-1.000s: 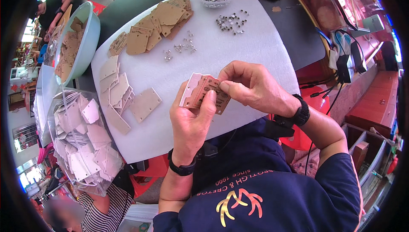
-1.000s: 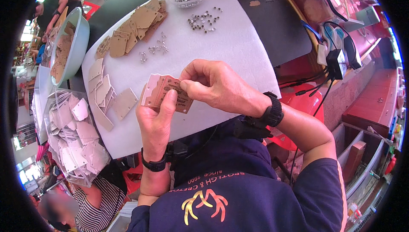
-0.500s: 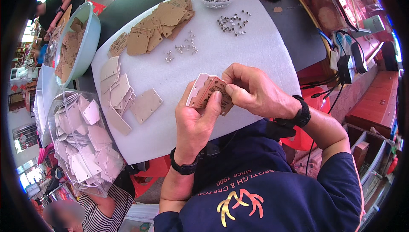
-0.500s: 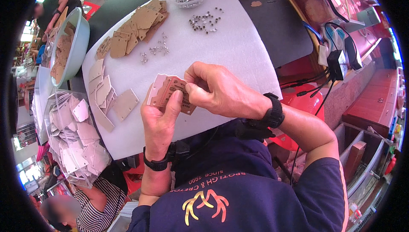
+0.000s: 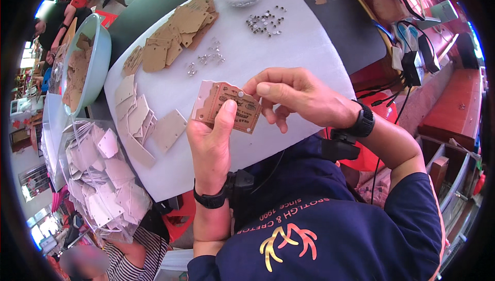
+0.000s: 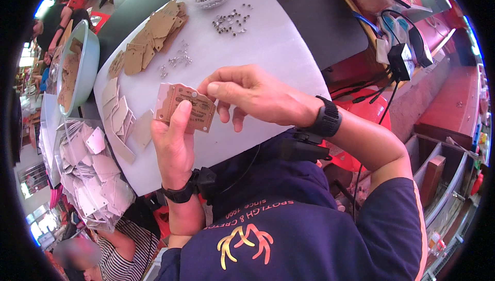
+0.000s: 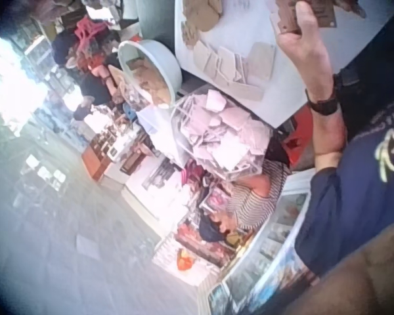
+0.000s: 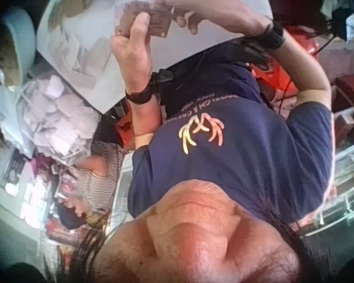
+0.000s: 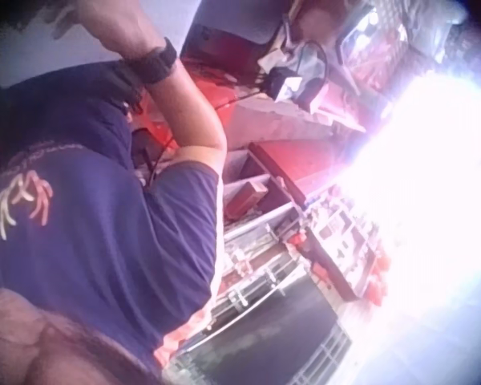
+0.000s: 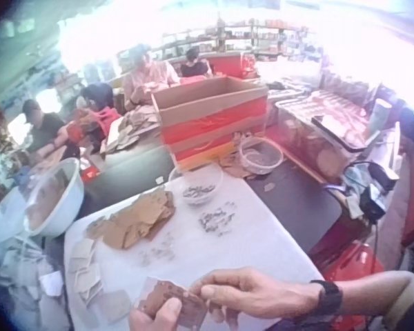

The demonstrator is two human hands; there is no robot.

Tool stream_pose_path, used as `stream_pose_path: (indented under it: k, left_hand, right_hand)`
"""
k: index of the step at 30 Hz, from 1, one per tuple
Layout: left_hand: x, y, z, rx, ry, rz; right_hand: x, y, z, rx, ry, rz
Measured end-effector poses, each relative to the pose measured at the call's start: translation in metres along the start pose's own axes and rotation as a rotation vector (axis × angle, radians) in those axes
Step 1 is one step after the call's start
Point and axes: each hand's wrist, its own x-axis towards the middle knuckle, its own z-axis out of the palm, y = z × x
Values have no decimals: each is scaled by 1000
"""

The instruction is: The person is manually attaching small metal rivets to leather or cardboard tags by pressing them through pre-made holes.

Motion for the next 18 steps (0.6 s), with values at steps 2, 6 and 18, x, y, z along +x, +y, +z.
stream_pose_path:
  k: [2,6,18]
  left_hand:
    - [0,2,-1,-21,8,-14]
    - [0,1,0,-45,44,30]
    - [-5,-3,-1,-70,59,82]
  right_hand:
    - [-4,-1,2,39,55,6]
    - [-9,2,0,-77,-1,74]
    - [-7,13,14,35,39,79]
